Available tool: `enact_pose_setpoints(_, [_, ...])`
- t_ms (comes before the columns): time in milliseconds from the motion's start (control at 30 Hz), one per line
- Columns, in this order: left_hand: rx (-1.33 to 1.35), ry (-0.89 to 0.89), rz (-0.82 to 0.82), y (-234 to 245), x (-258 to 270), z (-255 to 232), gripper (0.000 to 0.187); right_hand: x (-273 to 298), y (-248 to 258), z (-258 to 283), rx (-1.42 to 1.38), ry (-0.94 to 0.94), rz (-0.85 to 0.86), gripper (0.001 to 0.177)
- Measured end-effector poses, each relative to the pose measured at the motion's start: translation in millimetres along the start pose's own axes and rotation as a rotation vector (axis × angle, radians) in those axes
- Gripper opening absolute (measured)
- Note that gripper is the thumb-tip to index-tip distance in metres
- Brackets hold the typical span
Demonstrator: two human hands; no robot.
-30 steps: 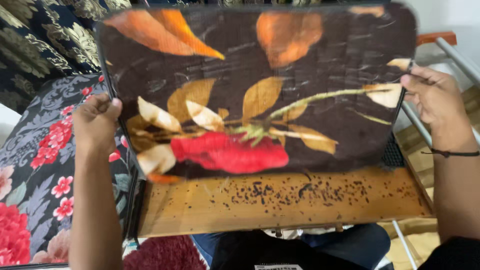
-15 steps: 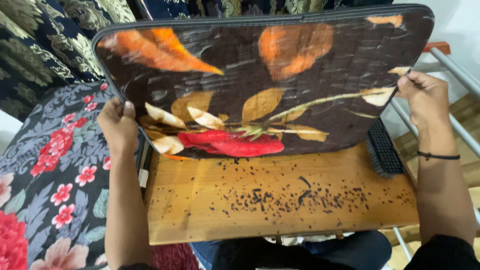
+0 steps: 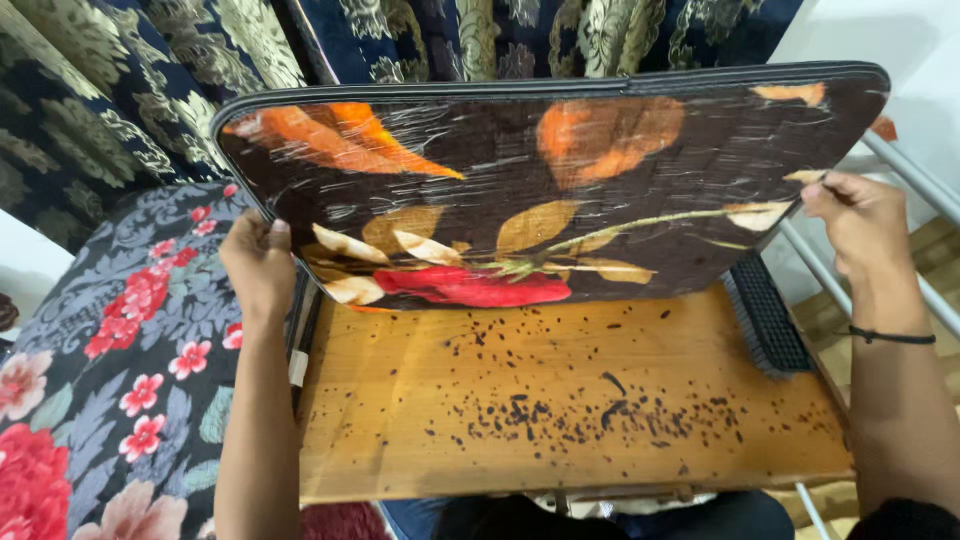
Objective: The person uses a black brush to clean a dark floral rug placed on a wooden table. After brushing one side, they flip the rug over to reveal a different floral pattern and continue brushing the other side. The person also briefly hangs the rug on a nearby drying rack before returning it to the table to finish brushing.
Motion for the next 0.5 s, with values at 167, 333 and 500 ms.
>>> enact_pose_setpoints(167, [0.017,-0.049,-0.073,-2.0,-1.5,8.5,0.013,-9.5,-1.4,5.3,-0.142,0.064,-0.009,0.016])
enact_pose_setpoints(333, [-0.023,0.032,-0.094,2.8,-0.6,14.3,0.012,-5.5,-2.4,2.6,-0.070,-0.079,-0.093,0.023])
enact_pose_setpoints(500, [-0.075,0.076,-0.063,-1.4,3.4,9.2,0.013,0.2,-8.0,2.3,-0.091,-0.054,-0.066,0.020])
Point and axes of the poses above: each hand's wrist, its own x-axis away from the middle knuckle, its own y-axis out of the back of the hand, z = x × y, the point moved 6 cm from there along -x, towards the middle knuckle, and after that the axes turned 3 degrees about -z, right-handed, at the moved point
